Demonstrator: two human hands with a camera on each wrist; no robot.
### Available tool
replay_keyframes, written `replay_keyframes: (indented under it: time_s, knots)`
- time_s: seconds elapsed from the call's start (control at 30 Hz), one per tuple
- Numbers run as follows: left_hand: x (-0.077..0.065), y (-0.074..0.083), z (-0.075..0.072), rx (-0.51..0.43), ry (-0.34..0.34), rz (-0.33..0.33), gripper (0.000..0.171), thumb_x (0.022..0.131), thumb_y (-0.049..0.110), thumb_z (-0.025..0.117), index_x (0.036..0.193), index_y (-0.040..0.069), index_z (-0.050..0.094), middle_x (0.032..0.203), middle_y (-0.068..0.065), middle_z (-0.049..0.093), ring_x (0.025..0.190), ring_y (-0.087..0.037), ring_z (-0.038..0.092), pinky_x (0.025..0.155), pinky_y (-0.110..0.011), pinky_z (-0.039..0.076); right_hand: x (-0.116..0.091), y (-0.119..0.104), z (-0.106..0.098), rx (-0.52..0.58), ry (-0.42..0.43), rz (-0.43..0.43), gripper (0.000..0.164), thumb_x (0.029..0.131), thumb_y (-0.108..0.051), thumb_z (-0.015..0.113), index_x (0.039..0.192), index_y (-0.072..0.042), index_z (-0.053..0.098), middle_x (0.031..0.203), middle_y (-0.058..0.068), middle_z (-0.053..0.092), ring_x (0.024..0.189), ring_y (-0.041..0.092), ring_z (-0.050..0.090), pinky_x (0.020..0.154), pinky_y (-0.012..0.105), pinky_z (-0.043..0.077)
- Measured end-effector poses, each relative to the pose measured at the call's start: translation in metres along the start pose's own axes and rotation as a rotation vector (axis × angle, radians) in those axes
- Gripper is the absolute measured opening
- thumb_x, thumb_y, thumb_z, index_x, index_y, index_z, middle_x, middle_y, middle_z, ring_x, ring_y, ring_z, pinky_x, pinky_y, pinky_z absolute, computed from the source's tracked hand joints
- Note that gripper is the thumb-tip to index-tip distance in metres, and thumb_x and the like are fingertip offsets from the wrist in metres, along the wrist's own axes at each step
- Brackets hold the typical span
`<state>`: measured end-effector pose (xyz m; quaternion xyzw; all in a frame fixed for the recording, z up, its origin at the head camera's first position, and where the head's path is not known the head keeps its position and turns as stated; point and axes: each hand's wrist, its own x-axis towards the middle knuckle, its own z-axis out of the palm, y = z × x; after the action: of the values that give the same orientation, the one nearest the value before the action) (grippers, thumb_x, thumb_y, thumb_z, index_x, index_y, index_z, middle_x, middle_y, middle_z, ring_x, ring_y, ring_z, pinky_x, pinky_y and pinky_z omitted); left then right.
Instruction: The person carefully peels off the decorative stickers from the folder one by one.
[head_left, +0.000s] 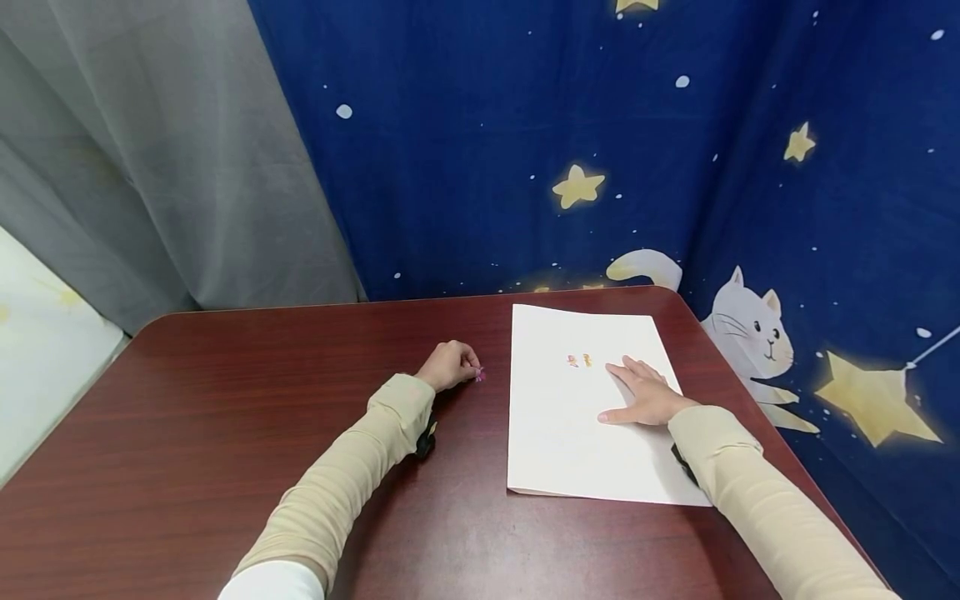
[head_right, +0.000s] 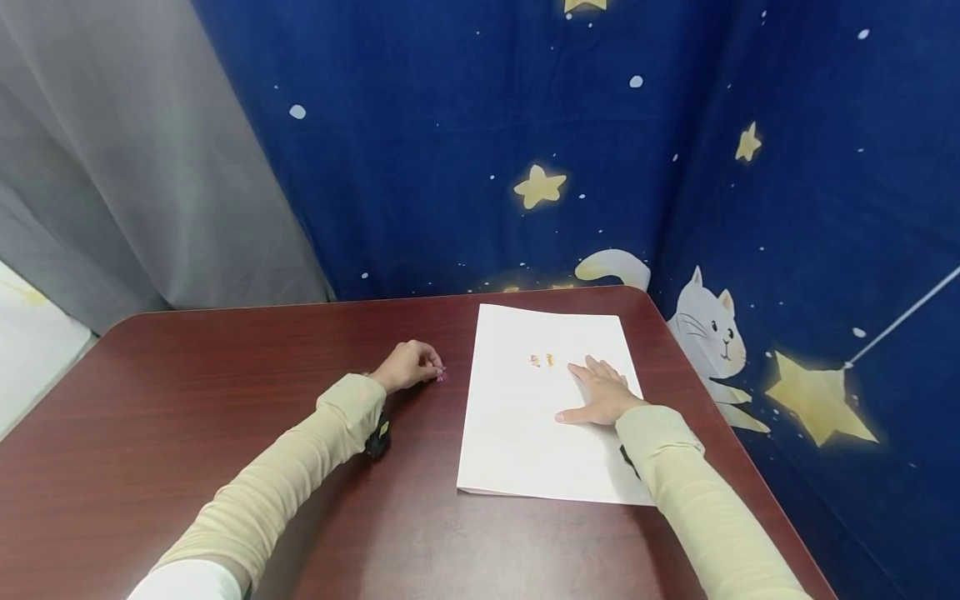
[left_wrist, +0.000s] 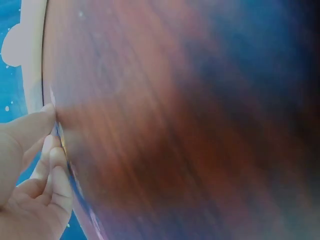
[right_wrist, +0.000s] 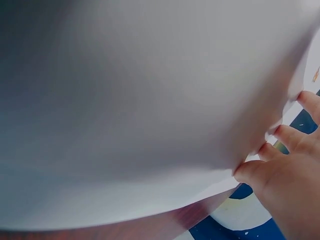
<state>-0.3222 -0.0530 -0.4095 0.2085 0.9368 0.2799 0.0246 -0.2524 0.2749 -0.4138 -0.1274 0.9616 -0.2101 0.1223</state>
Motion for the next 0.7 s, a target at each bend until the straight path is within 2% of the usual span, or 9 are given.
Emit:
replay_keyframes:
  time_s: [0.2,0.33,0.47,0.5,0.57,0.7]
  knots:
    - [0.001,-0.001,0.001,-0.018,0.003,-0.017,0.004,0.077,0.006,0.067,0.075,0.004,0.064,0.062,0.0,0.057,0.056,-0.008,0.049,0.054,-0.019,0.04,0.0,-0.001,-0.001,-0.002,-0.007,0.0,0.096,0.069,-0.053,0.065,0.137,0.0,0.024,0.14,0.031,0.009,0.126,0.047,0.004,0.096,0.061,0.005]
    - [0.008,0.002,0.001,-0.062,-0.026,-0.08,0.007,0.079,0.009,0.066,0.078,0.003,0.065,0.065,-0.002,0.06,0.054,-0.009,0.052,0.053,-0.021,0.043,-0.001,0.0,-0.002,0.007,-0.008,0.006,0.095,0.07,-0.051,0.066,0.137,0.0,0.023,0.14,0.03,0.008,0.126,0.047,0.003,0.097,0.061,0.004]
    - [0.018,0.009,-0.001,-0.133,-0.033,-0.141,0.008,0.082,0.013,0.063,0.083,0.005,0.067,0.071,-0.003,0.063,0.055,-0.014,0.057,0.059,-0.026,0.047,-0.001,0.0,-0.003,0.016,-0.012,0.003,0.094,0.07,-0.05,0.066,0.137,0.001,0.023,0.14,0.031,0.008,0.126,0.047,0.003,0.097,0.061,0.003]
    - [0.019,0.011,-0.002,-0.155,-0.01,-0.109,0.009,0.082,0.015,0.063,0.082,0.007,0.067,0.07,-0.001,0.062,0.055,-0.013,0.056,0.058,-0.025,0.046,-0.001,0.0,-0.003,0.018,-0.015,0.002,0.094,0.071,-0.05,0.066,0.137,0.001,0.023,0.14,0.031,0.007,0.126,0.047,0.002,0.097,0.061,0.003]
    - [0.025,0.02,-0.002,-0.173,0.008,-0.098,0.008,0.083,0.016,0.062,0.082,0.01,0.068,0.072,0.0,0.062,0.059,-0.014,0.055,0.062,-0.026,0.046,-0.001,0.0,-0.003,0.016,-0.02,0.0,0.094,0.071,-0.05,0.066,0.137,0.0,0.023,0.14,0.031,0.007,0.126,0.047,0.002,0.096,0.061,0.003]
    - [0.037,0.045,0.004,-0.195,0.035,-0.052,0.009,0.083,0.017,0.062,0.084,0.01,0.068,0.076,-0.001,0.062,0.068,-0.014,0.054,0.064,-0.025,0.044,-0.001,0.0,-0.002,0.017,-0.02,-0.001,0.094,0.071,-0.05,0.066,0.137,0.0,0.023,0.14,0.03,0.007,0.126,0.047,0.002,0.096,0.062,0.003]
